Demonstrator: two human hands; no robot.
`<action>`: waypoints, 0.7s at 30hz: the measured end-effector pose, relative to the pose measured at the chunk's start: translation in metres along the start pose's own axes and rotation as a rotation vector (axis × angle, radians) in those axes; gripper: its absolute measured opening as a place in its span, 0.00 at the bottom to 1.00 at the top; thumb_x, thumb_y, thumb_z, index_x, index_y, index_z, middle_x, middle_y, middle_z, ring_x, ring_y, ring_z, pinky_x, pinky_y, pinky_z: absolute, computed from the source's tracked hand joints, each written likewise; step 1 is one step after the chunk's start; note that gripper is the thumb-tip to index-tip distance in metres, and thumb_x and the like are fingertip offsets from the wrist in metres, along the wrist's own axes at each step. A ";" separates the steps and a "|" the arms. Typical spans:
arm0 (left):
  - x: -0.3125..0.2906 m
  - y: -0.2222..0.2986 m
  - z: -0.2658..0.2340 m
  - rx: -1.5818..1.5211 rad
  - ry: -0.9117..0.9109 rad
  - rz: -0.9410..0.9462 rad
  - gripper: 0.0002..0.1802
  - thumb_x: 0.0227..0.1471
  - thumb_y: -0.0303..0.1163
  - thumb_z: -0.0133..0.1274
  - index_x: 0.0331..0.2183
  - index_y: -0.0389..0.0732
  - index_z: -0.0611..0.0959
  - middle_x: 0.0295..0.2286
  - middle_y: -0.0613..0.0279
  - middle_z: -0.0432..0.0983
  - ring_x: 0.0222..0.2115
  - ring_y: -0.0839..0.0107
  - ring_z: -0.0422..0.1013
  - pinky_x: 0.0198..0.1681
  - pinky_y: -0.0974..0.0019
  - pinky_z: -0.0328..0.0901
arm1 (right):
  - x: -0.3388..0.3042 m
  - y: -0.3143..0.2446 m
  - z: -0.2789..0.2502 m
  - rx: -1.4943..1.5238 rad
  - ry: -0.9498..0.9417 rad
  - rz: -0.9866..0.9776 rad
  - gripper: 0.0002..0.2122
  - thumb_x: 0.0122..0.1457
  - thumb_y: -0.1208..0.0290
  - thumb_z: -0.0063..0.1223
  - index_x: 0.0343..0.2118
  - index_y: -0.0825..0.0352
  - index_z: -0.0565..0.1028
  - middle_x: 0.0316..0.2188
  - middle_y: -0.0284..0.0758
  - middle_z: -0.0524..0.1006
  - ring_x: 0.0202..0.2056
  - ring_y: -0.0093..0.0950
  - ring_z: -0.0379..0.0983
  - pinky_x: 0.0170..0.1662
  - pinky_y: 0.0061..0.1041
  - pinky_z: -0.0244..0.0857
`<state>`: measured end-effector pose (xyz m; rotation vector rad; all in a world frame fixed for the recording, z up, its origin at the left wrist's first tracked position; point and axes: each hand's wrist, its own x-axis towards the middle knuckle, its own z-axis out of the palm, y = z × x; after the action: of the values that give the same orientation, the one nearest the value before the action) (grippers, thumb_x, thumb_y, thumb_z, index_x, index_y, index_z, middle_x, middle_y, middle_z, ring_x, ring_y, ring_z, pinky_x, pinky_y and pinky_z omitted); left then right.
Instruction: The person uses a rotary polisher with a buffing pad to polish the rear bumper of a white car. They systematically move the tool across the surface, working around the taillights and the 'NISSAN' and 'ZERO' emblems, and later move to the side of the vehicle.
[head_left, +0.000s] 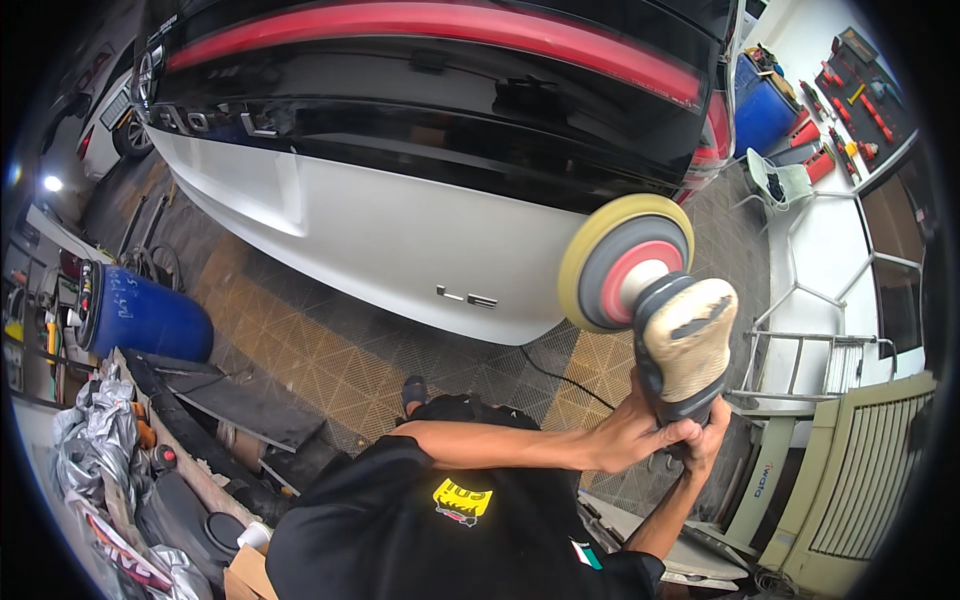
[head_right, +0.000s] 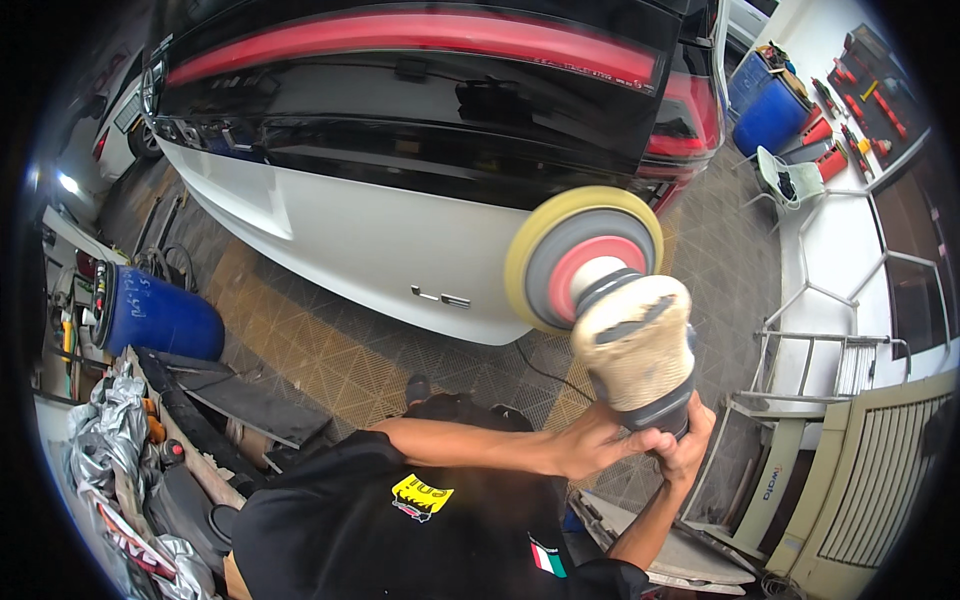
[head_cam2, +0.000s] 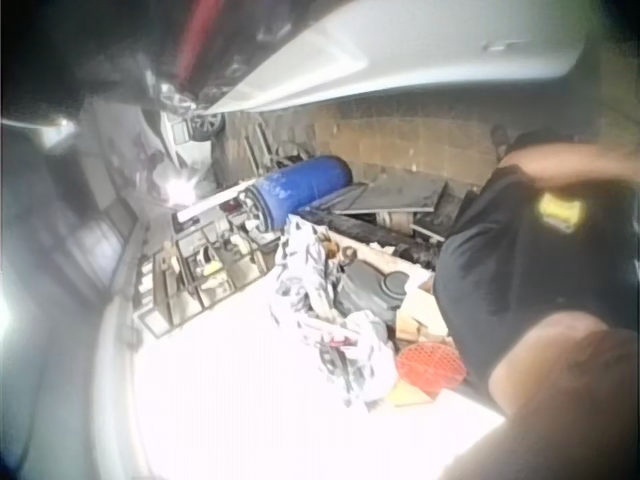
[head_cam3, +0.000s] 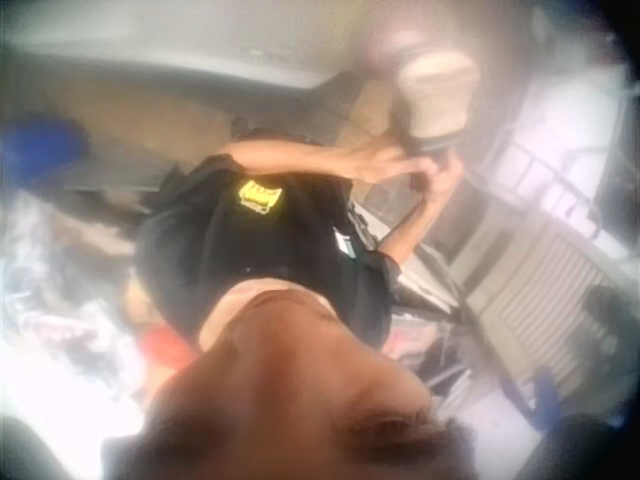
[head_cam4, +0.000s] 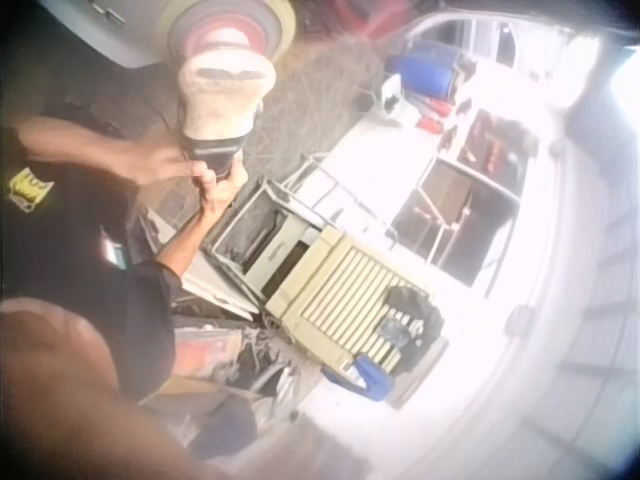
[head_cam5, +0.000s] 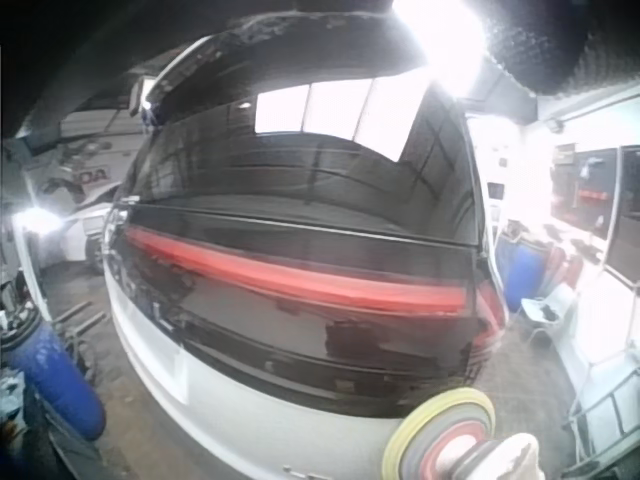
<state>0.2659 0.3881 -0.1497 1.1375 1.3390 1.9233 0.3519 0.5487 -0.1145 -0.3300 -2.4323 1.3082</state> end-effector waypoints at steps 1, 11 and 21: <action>0.005 -0.006 0.004 0.013 -0.006 0.006 0.39 0.64 0.55 0.48 0.59 0.30 0.65 0.58 0.36 0.52 0.62 0.45 0.49 0.65 0.49 0.46 | -0.002 0.006 0.000 0.012 0.038 0.002 0.52 0.44 0.22 0.55 0.51 0.78 0.75 0.36 0.43 0.82 0.39 0.30 0.80 0.43 0.29 0.72; -0.028 0.015 -0.026 0.018 -0.027 0.058 0.25 0.67 0.46 0.47 0.50 0.32 0.77 0.41 0.51 0.77 0.45 0.62 0.73 0.50 0.56 0.66 | -0.006 -0.017 0.027 -0.050 -0.021 -0.034 0.52 0.45 0.24 0.56 0.54 0.77 0.74 0.41 0.49 0.81 0.43 0.36 0.81 0.46 0.31 0.72; -0.087 0.025 -0.072 -0.209 0.127 0.198 0.29 0.66 0.47 0.47 0.54 0.30 0.73 0.51 0.48 0.72 0.53 0.58 0.69 0.56 0.56 0.63 | 0.009 -0.118 0.080 -0.203 -0.145 -0.315 0.44 0.45 0.40 0.69 0.60 0.70 0.71 0.44 0.46 0.82 0.37 0.38 0.81 0.42 0.33 0.74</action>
<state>0.2487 0.2753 -0.1663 1.0942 1.0894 2.2522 0.3061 0.4276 -0.0544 0.1009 -2.6105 0.9832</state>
